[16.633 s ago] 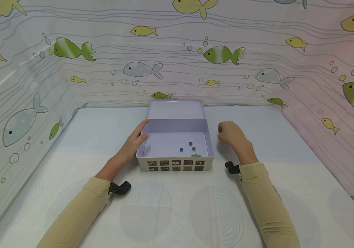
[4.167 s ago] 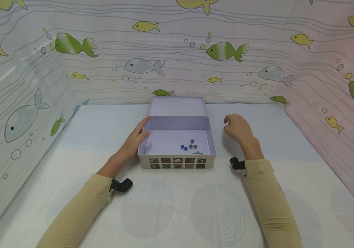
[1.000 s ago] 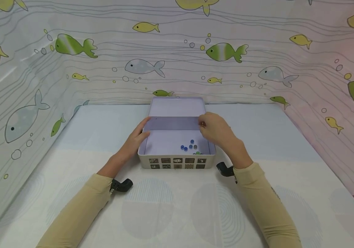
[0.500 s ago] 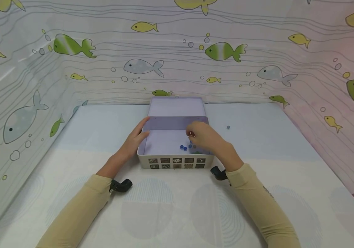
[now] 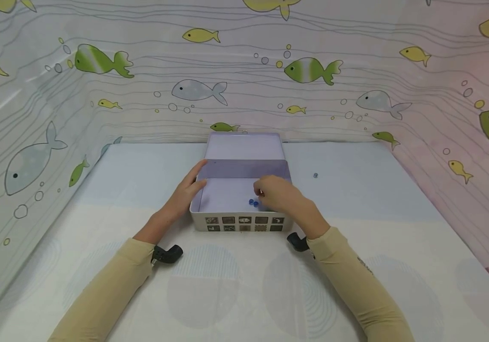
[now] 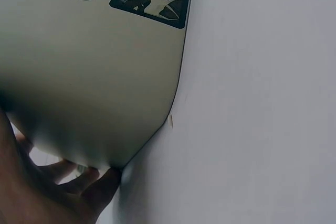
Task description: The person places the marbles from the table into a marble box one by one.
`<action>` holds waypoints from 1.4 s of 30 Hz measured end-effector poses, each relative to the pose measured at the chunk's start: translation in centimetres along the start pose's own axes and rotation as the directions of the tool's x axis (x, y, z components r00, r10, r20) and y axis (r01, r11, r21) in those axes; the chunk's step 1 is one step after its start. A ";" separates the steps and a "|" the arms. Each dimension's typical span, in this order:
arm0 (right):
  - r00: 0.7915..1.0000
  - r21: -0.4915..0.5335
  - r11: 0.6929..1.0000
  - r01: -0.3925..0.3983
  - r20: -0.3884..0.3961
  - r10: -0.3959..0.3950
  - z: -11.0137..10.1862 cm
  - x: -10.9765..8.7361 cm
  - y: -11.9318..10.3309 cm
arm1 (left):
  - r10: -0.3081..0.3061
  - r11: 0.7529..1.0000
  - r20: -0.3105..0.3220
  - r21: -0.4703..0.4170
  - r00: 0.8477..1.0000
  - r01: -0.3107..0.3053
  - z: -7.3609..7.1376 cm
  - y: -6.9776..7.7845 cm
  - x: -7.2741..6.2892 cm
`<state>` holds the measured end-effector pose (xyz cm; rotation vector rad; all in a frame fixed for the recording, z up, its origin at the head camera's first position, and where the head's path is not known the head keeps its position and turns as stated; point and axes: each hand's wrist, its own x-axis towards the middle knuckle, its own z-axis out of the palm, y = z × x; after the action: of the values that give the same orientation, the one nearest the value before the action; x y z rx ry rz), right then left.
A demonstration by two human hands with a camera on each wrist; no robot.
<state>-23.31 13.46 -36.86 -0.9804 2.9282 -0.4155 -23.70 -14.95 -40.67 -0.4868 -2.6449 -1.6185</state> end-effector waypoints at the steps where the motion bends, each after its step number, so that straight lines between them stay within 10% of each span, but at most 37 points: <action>1: 1.000 -0.001 1.000 -0.001 0.007 0.001 0.0 0.1 0.0 | 0.004 1.000 0.001 0.000 1.000 -0.004 0.0 0.0 0.0; 42: 0.987 0.124 0.991 -0.051 -0.143 0.069 -2.5 -0.3 2.2 | -0.003 1.000 -0.003 0.012 1.000 0.003 0.1 0.2 -0.2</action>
<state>-24.62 15.91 -34.99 -0.8797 3.0092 -0.6802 -23.45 -14.82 -40.60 -0.4799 -2.6533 -1.6014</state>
